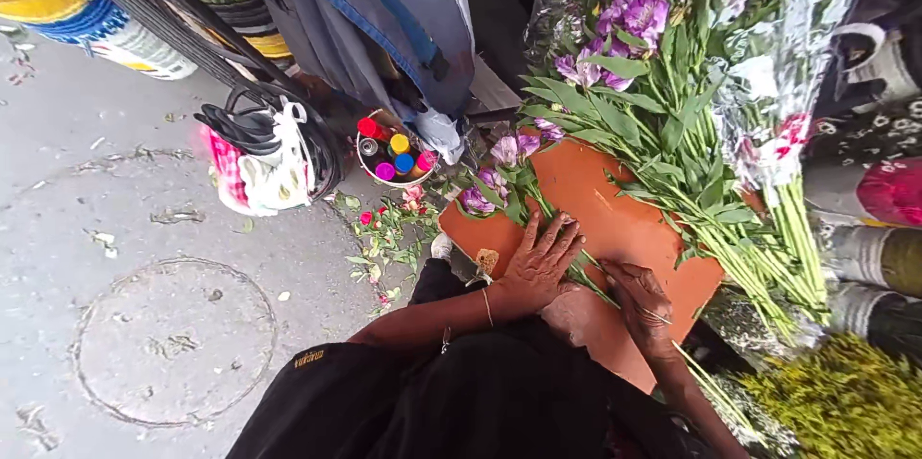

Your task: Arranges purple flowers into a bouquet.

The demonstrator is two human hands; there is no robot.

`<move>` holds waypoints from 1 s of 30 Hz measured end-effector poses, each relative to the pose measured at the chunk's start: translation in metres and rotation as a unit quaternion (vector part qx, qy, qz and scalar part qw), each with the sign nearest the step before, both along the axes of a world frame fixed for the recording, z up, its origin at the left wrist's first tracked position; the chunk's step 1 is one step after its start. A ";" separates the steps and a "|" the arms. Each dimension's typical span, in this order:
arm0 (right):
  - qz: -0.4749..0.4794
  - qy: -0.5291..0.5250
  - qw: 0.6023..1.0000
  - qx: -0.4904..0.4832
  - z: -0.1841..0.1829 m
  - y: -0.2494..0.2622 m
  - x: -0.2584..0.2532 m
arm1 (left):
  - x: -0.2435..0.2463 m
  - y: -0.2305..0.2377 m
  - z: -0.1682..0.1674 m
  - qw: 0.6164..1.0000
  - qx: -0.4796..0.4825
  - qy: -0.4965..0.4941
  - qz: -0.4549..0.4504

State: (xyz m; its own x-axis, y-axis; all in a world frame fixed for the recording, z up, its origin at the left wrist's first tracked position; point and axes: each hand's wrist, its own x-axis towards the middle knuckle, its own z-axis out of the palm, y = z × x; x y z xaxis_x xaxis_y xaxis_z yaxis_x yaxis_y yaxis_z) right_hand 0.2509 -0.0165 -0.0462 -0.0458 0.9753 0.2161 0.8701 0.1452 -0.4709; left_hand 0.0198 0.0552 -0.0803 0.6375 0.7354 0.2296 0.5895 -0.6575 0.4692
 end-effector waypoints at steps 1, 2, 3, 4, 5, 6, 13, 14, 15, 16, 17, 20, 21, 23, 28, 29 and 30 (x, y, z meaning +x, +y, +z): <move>-0.007 -0.016 1.000 -0.005 0.009 0.009 0.010 | -0.001 0.000 0.000 1.000 0.005 0.014 -0.001; -0.031 -0.045 0.998 0.012 0.018 0.022 0.021 | -0.002 0.000 0.001 1.000 0.010 0.024 -0.002; -0.067 -0.082 0.994 0.037 0.027 0.036 0.034 | -0.002 0.000 0.000 0.999 0.013 0.030 -0.005; -0.107 -0.121 0.985 0.056 0.034 0.052 0.046 | -0.002 0.000 0.000 0.999 0.016 0.035 -0.007; -0.136 -0.159 0.976 0.062 0.037 0.068 0.057 | -0.001 0.000 0.000 0.999 0.020 0.038 -0.007; -0.152 -0.194 0.968 0.052 0.039 0.082 0.068 | -0.001 0.000 0.000 0.999 0.025 0.040 -0.007; -0.104 -0.069 0.989 0.080 0.064 0.126 0.108 | -0.001 0.002 0.004 0.997 0.044 0.058 -0.013; -0.091 -0.029 0.993 0.069 0.073 0.128 0.116 | -0.001 0.002 0.005 0.997 0.042 0.058 -0.013; -0.082 0.001 0.995 0.055 0.083 0.129 0.124 | -0.001 0.002 0.005 0.997 0.041 0.057 -0.013; -0.086 0.014 0.995 0.050 0.094 0.129 0.129 | -0.001 0.001 0.004 0.997 0.044 0.057 -0.013; -0.103 0.016 0.992 0.067 0.107 0.128 0.130 | -0.001 0.000 0.003 0.997 0.047 0.059 -0.013; -0.144 -0.040 0.975 0.162 0.168 0.122 0.109 | -0.001 0.000 0.003 0.996 0.046 0.072 -0.013; -0.145 -0.079 0.968 0.188 0.189 0.116 0.097 | -0.001 -0.001 0.004 0.996 0.043 0.071 -0.011; -0.131 -0.160 0.953 0.220 0.221 0.101 0.064 | -0.001 0.001 0.012 0.999 0.031 0.028 -0.007; -0.057 -0.242 0.942 0.227 0.212 0.061 -0.021 | 0.000 0.028 0.100 0.876 -0.113 -0.469 -0.027; -0.047 -0.246 0.939 0.234 0.201 0.052 -0.033 | 0.002 0.033 0.120 0.791 -0.213 -0.571 -0.048; -0.041 -0.248 0.939 0.235 0.190 0.043 -0.042 | 0.003 0.037 0.138 0.713 -0.304 -0.628 -0.065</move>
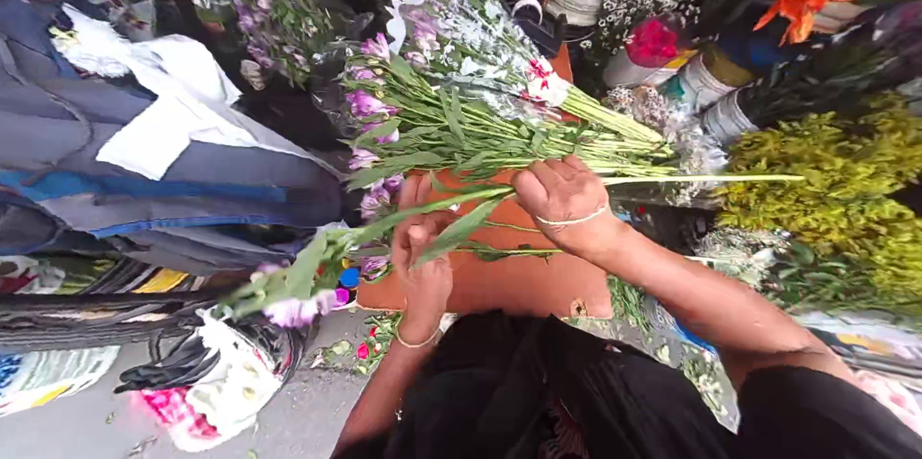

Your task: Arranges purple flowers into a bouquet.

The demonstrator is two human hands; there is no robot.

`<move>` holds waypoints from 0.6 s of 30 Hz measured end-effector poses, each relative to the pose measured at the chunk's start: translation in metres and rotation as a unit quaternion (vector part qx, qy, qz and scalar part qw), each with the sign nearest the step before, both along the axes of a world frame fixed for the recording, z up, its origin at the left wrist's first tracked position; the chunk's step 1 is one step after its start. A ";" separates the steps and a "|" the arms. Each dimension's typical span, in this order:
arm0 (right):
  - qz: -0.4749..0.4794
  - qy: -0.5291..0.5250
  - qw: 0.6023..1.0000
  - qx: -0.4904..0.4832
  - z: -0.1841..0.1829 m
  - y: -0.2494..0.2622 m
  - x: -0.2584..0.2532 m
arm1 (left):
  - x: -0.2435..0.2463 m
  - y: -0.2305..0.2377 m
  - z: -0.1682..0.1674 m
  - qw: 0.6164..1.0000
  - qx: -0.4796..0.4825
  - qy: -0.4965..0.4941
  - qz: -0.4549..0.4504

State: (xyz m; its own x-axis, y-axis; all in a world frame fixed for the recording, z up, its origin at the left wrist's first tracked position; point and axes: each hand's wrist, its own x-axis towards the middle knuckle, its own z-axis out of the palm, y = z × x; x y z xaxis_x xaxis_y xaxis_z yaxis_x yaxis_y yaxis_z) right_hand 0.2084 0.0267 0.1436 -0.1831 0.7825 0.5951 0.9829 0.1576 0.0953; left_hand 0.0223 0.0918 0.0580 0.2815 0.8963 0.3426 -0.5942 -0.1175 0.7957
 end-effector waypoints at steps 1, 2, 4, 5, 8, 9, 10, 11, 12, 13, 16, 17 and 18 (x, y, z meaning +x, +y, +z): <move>-0.002 -0.001 1.000 -0.006 -0.010 -0.010 -0.006 | 0.000 0.002 0.013 0.997 -0.042 -0.053 -0.044; -0.008 0.000 1.000 -0.014 -0.018 -0.019 -0.005 | 0.003 0.001 0.020 0.993 -0.056 -0.078 -0.067; -0.025 -0.002 0.999 -0.034 -0.031 -0.040 0.014 | 0.005 -0.005 0.021 0.992 -0.029 -0.080 -0.090; -0.041 -0.008 0.998 -0.044 -0.038 -0.055 0.034 | 0.003 -0.005 0.020 0.994 -0.020 -0.070 -0.086; -0.119 -0.019 0.987 -0.103 -0.067 -0.135 0.120 | -0.020 0.006 0.024 0.999 -0.049 0.005 -0.019; -0.151 -0.019 0.979 -0.136 -0.075 -0.173 0.152 | -0.028 0.009 0.026 0.998 -0.063 0.029 -0.013; -0.196 -0.015 0.964 -0.181 -0.081 -0.212 0.180 | -0.035 0.012 0.026 0.996 -0.071 0.045 -0.018; -0.262 0.003 0.936 -0.234 -0.082 -0.248 0.201 | -0.040 0.014 0.025 0.995 -0.072 0.059 -0.023; -0.338 0.045 0.898 -0.279 -0.076 -0.275 0.212 | -0.042 0.013 0.025 0.995 -0.075 0.067 -0.025; -0.398 0.100 0.863 -0.293 -0.064 -0.287 0.216 | -0.041 0.010 0.026 0.994 -0.075 0.074 -0.027; -0.381 0.151 0.895 -0.176 -0.009 -0.261 0.183 | -0.015 -0.003 0.028 0.992 -0.069 0.069 -0.077; -0.310 0.163 0.927 -0.137 0.003 -0.241 0.159 | -0.003 -0.009 0.029 0.991 -0.065 0.063 -0.102; -0.219 0.198 0.948 -0.121 0.010 -0.216 0.133 | 0.008 -0.015 0.030 0.989 -0.058 0.057 -0.123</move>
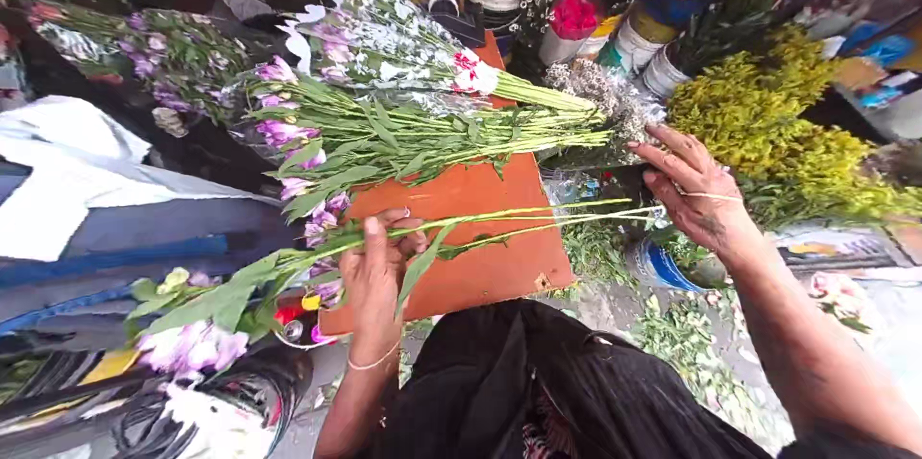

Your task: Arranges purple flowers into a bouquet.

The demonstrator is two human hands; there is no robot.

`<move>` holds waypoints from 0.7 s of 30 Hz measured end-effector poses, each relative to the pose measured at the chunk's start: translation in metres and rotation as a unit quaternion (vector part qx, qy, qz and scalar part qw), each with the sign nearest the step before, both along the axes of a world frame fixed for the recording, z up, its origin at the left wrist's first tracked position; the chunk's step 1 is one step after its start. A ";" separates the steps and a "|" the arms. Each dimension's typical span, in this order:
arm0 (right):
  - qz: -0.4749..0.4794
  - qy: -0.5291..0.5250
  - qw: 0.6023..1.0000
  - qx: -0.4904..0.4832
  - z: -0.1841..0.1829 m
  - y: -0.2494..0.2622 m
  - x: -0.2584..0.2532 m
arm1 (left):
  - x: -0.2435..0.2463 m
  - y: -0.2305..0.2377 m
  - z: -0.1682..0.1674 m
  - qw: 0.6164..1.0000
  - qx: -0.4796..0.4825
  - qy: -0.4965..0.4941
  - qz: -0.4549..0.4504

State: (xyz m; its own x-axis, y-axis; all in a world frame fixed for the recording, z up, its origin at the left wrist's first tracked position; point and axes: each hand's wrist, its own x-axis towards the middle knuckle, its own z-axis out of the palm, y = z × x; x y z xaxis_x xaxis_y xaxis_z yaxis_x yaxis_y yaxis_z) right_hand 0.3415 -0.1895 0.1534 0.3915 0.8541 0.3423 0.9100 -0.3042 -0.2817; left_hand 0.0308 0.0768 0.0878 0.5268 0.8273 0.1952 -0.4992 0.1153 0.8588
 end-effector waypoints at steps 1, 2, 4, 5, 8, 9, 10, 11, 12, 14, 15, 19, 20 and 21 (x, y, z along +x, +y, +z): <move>0.083 0.051 0.995 0.014 0.001 0.025 -0.027 | 0.010 -0.006 0.002 1.000 0.005 -0.012 -0.023; 0.150 0.089 0.985 0.011 -0.005 0.047 -0.052 | 0.019 -0.011 0.005 0.999 0.005 -0.028 -0.043; 0.230 0.120 0.964 0.050 -0.033 0.079 -0.086 | 0.034 -0.019 0.010 0.996 -0.003 -0.059 -0.072; 0.237 0.121 0.960 0.090 -0.045 0.088 -0.094 | 0.039 -0.018 0.010 0.994 -0.007 -0.072 -0.079; 0.188 0.089 0.966 0.157 -0.051 0.093 -0.079 | 0.033 0.006 -0.018 0.981 0.165 0.092 -0.040; 0.174 0.077 0.971 0.148 -0.049 0.089 -0.069 | 0.023 0.015 -0.032 0.941 0.243 0.235 -0.022; 0.165 0.063 0.975 0.137 -0.047 0.086 -0.057 | 0.011 0.022 -0.044 0.872 0.294 0.390 -0.027; 0.160 0.049 0.978 0.123 -0.049 0.084 -0.045 | 0.000 0.029 -0.058 0.795 0.314 0.518 -0.040; 0.159 0.039 0.980 0.109 -0.052 0.083 -0.034 | -0.010 0.036 -0.074 0.746 0.309 0.588 -0.043; 0.163 0.041 0.982 0.084 -0.059 0.087 -0.021 | -0.028 0.038 -0.100 0.692 0.299 0.656 -0.032; 0.163 0.055 0.982 0.077 -0.064 0.094 -0.019 | -0.036 0.034 -0.109 0.680 0.303 0.667 -0.015; 0.188 0.137 0.971 0.058 -0.079 0.145 -0.036 | -0.051 0.009 -0.131 0.678 0.331 0.653 0.067; 0.196 0.156 0.967 0.056 -0.084 0.159 -0.041 | -0.050 0.007 -0.128 0.682 0.323 0.653 0.063; 0.201 0.174 0.962 0.057 -0.089 0.172 -0.046 | -0.049 0.007 -0.122 0.685 0.311 0.657 0.047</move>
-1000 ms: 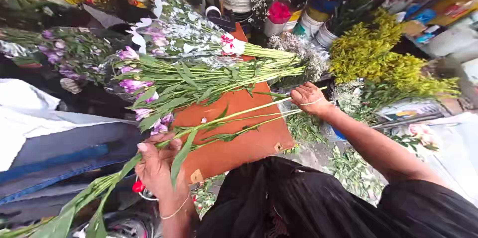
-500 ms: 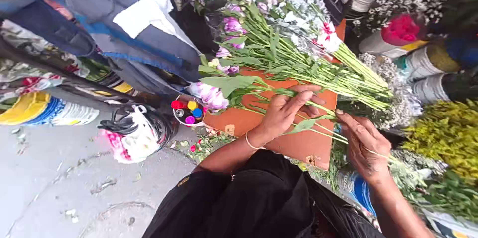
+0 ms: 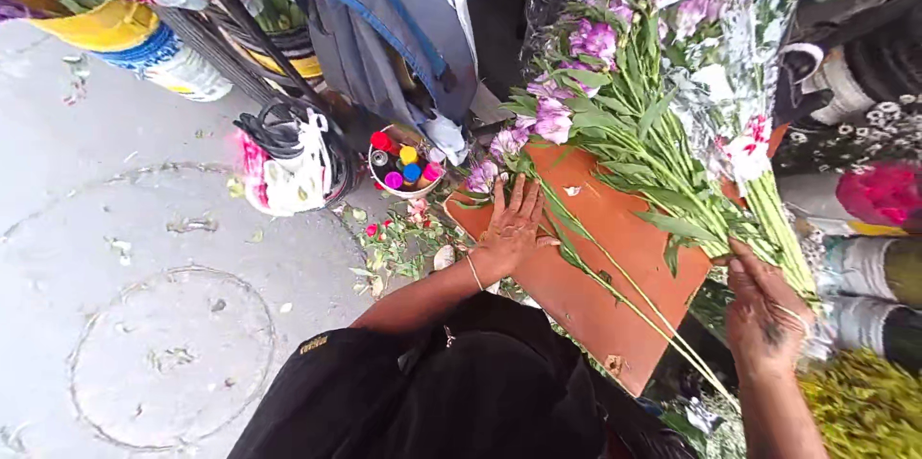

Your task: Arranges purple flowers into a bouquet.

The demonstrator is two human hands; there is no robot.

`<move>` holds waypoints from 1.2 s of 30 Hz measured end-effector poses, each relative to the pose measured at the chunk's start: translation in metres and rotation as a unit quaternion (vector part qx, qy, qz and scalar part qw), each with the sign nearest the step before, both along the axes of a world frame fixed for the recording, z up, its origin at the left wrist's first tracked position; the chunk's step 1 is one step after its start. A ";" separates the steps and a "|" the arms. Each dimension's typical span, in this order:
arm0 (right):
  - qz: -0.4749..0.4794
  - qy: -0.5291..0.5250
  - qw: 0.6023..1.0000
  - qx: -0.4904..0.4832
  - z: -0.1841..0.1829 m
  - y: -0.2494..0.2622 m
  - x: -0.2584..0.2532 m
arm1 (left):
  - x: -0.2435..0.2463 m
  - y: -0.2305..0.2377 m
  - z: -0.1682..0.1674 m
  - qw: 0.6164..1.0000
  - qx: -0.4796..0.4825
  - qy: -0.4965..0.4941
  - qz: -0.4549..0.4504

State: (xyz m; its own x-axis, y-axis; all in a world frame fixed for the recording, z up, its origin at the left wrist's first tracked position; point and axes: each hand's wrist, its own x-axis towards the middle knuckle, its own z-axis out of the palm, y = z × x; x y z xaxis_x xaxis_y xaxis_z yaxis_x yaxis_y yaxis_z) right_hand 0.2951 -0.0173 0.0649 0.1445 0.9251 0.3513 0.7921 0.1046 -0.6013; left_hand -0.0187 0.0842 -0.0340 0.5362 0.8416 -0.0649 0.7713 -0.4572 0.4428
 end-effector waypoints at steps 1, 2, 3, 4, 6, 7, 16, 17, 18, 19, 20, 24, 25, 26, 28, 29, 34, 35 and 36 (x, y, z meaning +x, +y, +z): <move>0.005 0.018 1.000 -0.004 -0.004 0.011 -0.005 | 0.002 0.002 0.008 1.000 -0.011 0.007 -0.003; 0.007 0.037 0.999 -0.009 -0.005 0.019 -0.009 | 0.007 0.006 0.016 1.000 -0.008 0.006 -0.003; 0.010 0.053 0.998 -0.011 -0.007 0.025 -0.012 | 0.012 0.012 0.021 1.000 0.002 -0.008 -0.001; 0.012 0.065 0.998 -0.013 -0.007 0.029 -0.014 | 0.016 0.020 0.026 1.000 0.014 -0.024 -0.003; 0.017 0.084 0.996 -0.017 -0.009 0.031 -0.015 | 0.021 0.040 0.026 0.999 0.021 -0.032 -0.018; 0.019 0.091 0.995 -0.019 -0.010 0.031 -0.015 | 0.019 0.050 0.026 0.999 0.002 -0.014 -0.029; 0.017 0.037 0.999 0.000 -0.017 0.042 -0.024 | -0.028 0.010 0.007 0.999 0.025 0.029 0.011; 0.018 0.022 1.000 -0.005 -0.027 0.043 -0.028 | -0.028 0.007 0.001 0.999 0.037 0.023 0.019; 0.017 0.007 1.000 -0.014 -0.040 0.042 -0.030 | -0.028 0.005 -0.002 0.999 0.041 0.022 0.022; 0.012 -0.004 1.000 -0.022 -0.055 0.040 -0.032 | -0.027 0.004 -0.004 0.998 0.051 0.019 0.024; 0.005 -0.013 0.999 -0.031 -0.070 0.034 -0.034 | -0.027 0.004 -0.005 0.998 0.058 0.019 0.025; -0.024 -0.032 0.998 -0.052 -0.110 0.003 -0.039 | -0.031 0.004 -0.009 0.996 0.079 0.016 0.024; -0.029 -0.043 0.998 -0.048 -0.113 -0.003 -0.040 | -0.032 0.003 -0.011 0.996 0.086 0.015 0.025; -0.031 -0.054 0.997 -0.044 -0.114 -0.006 -0.041 | -0.032 0.001 -0.012 0.996 0.089 0.017 0.025; -0.028 -0.070 0.996 -0.043 -0.112 -0.007 -0.046 | -0.032 -0.003 -0.013 0.994 0.099 0.024 0.031; -0.025 -0.074 0.996 -0.044 -0.112 -0.006 -0.048 | -0.031 -0.004 -0.013 0.993 0.106 0.025 0.036; -0.023 -0.068 0.997 -0.039 -0.121 -0.006 -0.048 | -0.004 -0.008 -0.002 0.982 0.177 -0.025 0.055; -0.023 -0.065 0.997 -0.040 -0.121 -0.006 -0.047 | 0.006 -0.006 0.001 0.982 0.178 -0.046 0.036; -0.022 -0.060 0.997 -0.046 -0.121 -0.006 -0.048 | 0.017 -0.005 0.003 0.984 0.168 -0.065 0.006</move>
State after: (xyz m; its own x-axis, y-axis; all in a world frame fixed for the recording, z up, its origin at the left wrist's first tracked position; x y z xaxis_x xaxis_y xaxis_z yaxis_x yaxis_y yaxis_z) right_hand 0.2475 -0.0229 -0.0558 0.1467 0.9478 0.2830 0.8618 0.0180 -0.5069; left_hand -0.0017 0.0797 -0.0314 0.5113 0.8102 0.2867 0.7247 -0.5857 0.3630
